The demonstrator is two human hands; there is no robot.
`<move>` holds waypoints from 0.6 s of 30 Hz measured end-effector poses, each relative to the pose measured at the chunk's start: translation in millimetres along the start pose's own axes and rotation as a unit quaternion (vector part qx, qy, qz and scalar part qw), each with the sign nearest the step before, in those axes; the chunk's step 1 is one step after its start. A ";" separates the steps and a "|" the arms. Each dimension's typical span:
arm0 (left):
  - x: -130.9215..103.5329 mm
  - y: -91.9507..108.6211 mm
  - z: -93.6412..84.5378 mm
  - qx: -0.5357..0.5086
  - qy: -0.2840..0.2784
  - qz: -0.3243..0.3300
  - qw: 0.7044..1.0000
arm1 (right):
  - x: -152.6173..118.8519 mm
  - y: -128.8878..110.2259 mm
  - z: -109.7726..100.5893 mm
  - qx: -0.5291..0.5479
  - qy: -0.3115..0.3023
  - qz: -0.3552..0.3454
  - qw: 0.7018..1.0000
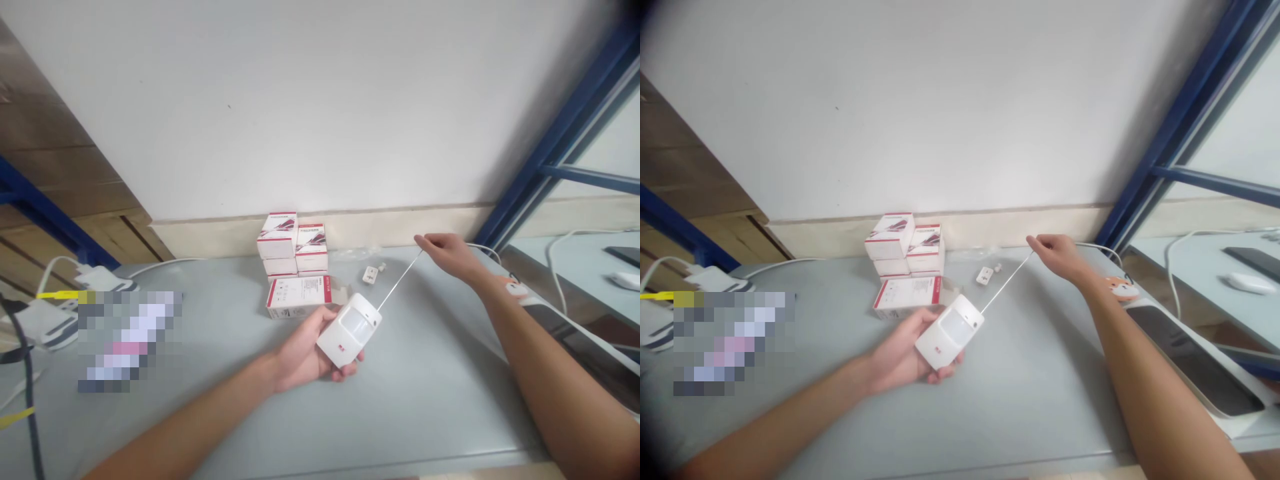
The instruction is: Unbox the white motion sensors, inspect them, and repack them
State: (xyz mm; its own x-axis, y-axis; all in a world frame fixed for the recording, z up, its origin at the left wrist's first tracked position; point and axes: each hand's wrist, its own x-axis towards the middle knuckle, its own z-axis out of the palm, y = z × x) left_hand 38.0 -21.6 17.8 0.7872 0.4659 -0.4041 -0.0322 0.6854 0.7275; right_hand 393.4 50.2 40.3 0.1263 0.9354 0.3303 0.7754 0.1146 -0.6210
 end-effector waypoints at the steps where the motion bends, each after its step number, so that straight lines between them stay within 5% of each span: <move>1: 0.2 0.0 0.0 0.000 -0.001 0.001 1.000 | -0.4 0.4 -0.4 0.002 0.000 -0.001 1.000; 18: 1.5 0.2 -2.1 -0.021 -0.008 0.006 1.000 | 5.1 3.0 2.6 0.031 -0.028 -0.010 0.999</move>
State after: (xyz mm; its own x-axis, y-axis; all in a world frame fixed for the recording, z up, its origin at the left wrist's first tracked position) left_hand 37.9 -19.6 16.2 0.7966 0.4657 -0.3855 -0.0675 0.7022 0.7088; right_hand 394.8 56.2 38.3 0.0753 0.9500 0.3030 0.7377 0.1514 -0.6579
